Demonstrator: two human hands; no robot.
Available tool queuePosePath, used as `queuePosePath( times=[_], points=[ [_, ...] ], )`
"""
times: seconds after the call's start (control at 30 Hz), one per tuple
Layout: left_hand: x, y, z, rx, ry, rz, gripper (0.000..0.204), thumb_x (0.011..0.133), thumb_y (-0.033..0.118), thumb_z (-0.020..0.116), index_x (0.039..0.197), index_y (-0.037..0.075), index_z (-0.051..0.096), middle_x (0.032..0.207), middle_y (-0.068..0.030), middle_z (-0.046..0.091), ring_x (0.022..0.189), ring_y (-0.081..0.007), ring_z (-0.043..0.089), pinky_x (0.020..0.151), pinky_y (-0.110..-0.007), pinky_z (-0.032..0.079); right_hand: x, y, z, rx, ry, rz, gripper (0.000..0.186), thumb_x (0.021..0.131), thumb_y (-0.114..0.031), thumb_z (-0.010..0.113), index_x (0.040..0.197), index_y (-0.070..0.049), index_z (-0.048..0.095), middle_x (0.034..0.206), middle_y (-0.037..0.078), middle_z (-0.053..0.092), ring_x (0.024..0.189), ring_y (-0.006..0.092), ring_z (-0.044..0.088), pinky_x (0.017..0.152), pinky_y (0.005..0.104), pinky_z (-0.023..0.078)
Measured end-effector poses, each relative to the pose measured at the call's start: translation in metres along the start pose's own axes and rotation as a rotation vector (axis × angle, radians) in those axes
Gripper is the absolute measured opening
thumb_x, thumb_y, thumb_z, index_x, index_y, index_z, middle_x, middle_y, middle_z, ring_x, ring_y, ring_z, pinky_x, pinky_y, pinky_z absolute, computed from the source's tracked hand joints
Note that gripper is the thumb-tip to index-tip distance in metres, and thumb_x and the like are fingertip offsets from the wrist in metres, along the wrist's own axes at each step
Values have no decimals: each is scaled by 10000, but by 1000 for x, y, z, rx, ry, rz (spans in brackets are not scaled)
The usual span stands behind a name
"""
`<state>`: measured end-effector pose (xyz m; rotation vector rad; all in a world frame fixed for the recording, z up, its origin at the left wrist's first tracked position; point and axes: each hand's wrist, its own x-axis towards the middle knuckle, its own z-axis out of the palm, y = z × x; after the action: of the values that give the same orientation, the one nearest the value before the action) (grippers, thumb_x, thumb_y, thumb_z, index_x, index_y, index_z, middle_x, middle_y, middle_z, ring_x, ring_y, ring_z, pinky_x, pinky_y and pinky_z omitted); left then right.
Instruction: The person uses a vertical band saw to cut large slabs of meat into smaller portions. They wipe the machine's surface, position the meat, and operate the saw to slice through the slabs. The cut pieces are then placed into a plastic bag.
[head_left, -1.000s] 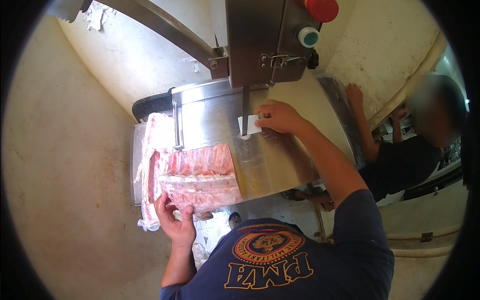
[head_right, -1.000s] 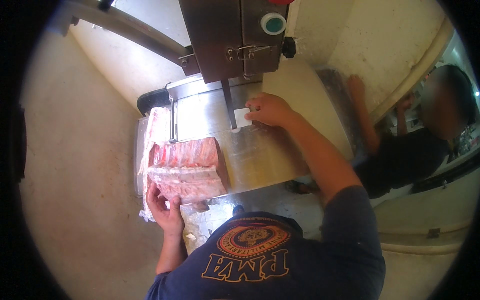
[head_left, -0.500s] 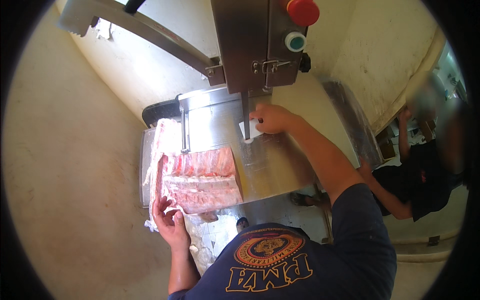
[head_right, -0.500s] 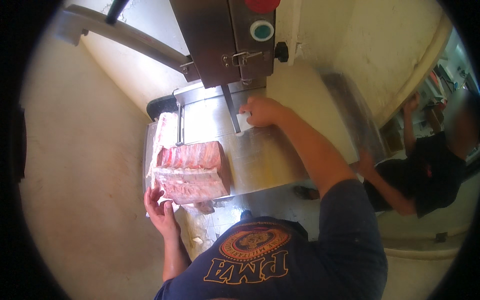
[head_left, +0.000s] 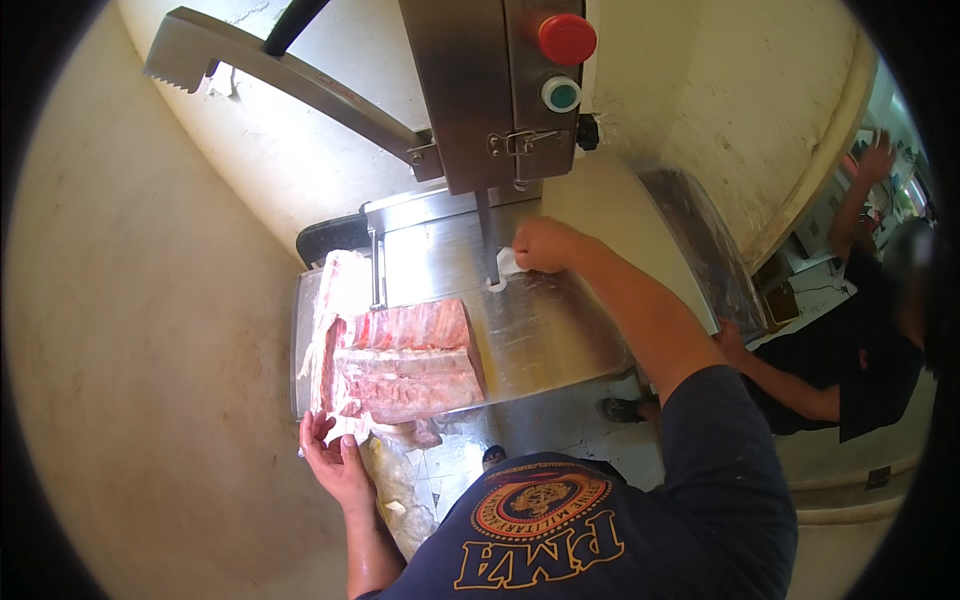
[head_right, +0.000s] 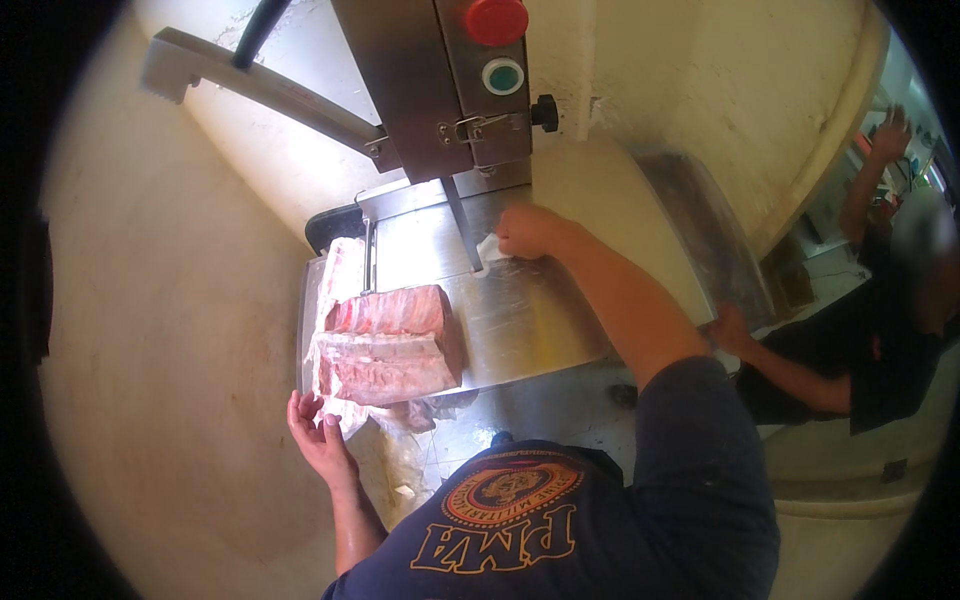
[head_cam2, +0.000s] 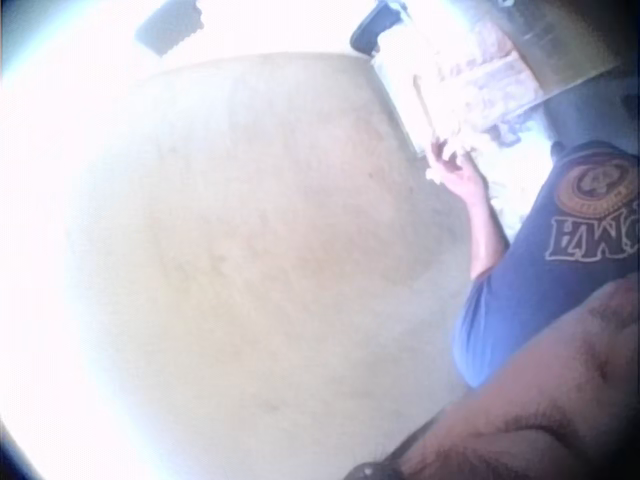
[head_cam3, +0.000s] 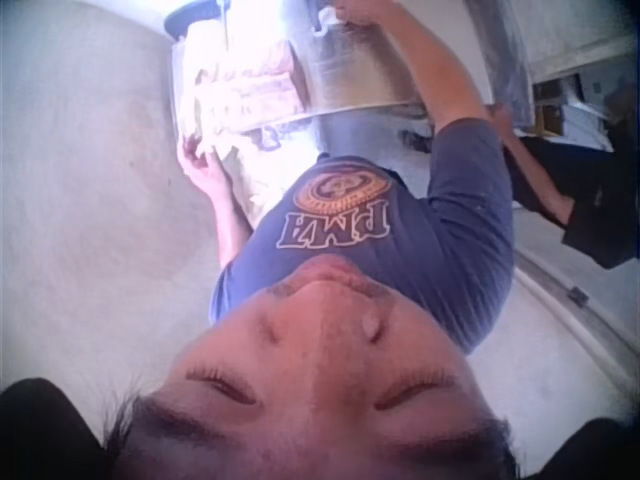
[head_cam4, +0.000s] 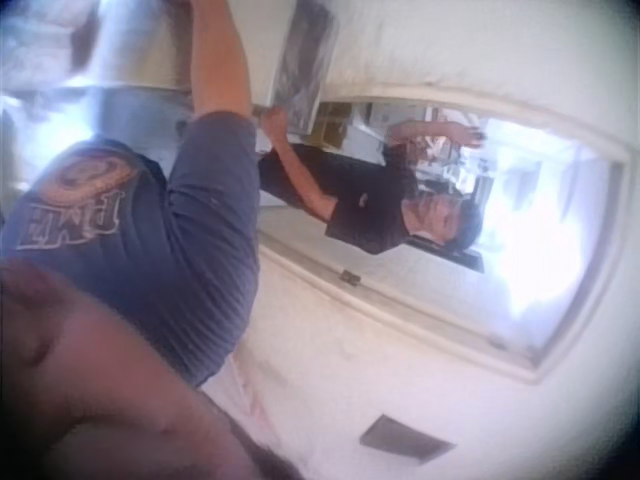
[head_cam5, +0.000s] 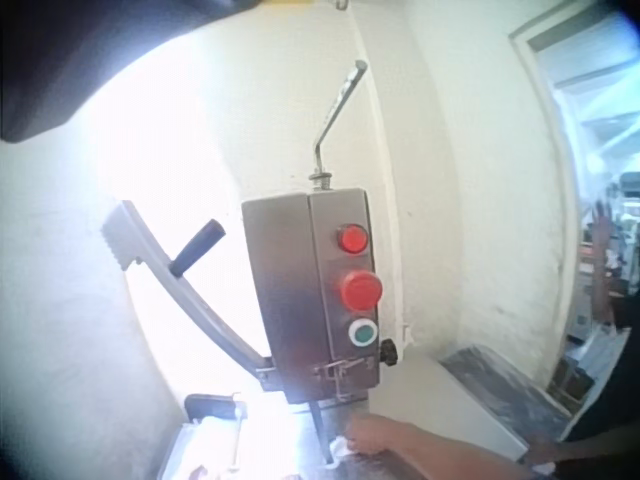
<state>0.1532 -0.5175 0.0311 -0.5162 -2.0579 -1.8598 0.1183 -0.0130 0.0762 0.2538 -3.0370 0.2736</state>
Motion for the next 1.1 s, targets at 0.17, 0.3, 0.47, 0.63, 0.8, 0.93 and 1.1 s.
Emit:
queuePosePath(
  times=[0.17, 0.3, 0.47, 0.63, 0.8, 0.93, 1.1],
  points=[
    [3, 3, -3, -12, 28, 32, 645, 983, 202, 692, 1526, 9, 402, 1400, -160, 527, 1194, -229, 543, 980, -355, 468, -64, 50, 2, -24, 279, 216, 263, 877, -247, 571, 852, -34, 722, 919, 199, 701, 889, 425, 654, 839, 500, 516],
    [-25, -2, -23, 74, 78, -50, 520, 995, 130, 659, 1464, 1, 475, 1320, -130, 572, 1119, -185, 559, 973, -316, 458, -140, 11, -11, 146, 270, 334, 271, 895, -279, 671, 858, -17, 727, 814, 168, 668, 802, 358, 637, 730, 431, 495],
    [-77, -2, -14, -51, -329, -161, 308, 933, 13, 696, 1237, 17, 645, 1034, -39, 637, 904, -124, 598, 823, -274, 500, -252, -113, -6, 593, 171, 265, 179, 875, -222, 751, 850, -44, 743, 778, 108, 652, 715, 242, 642, 645, 374, 497],
    [-109, 65, 58, -110, -799, -228, 667, 861, 63, 795, 1471, 90, 526, 1281, -100, 626, 1008, -183, 642, 788, -302, 537, -217, -208, 66, 672, 43, -127, 147, 918, -141, 691, 1032, -63, 743, 917, 119, 707, 798, 308, 670, 715, 400, 529],
    [-140, 21, 49, 110, -582, -420, 170, 960, 24, 688, 1127, 55, 686, 987, -39, 698, 822, -87, 615, 701, -232, 502, -208, -235, 99, 794, 310, -269, 206, 934, -130, 661, 1115, -51, 718, 1065, 127, 726, 880, 306, 698, 792, 378, 557],
    [-188, -92, -53, 527, -274, -561, 147, 973, 91, 672, 1108, 43, 704, 965, -116, 757, 842, -197, 705, 780, -328, 557, -255, -205, 79, 772, 122, 27, 218, 935, -135, 659, 1126, -43, 710, 1126, 119, 726, 932, 267, 707, 844, 351, 557],
    [-360, -163, -255, 1325, -179, -1233, 734, 866, 367, 716, 1481, 42, 482, 1511, -216, 508, 1362, -383, 526, 1093, -440, 471, -302, -171, 75, 815, 69, 158, 224, 939, -141, 643, 1139, -60, 704, 1076, 115, 713, 974, 281, 682, 857, 381, 541]
  ],
)
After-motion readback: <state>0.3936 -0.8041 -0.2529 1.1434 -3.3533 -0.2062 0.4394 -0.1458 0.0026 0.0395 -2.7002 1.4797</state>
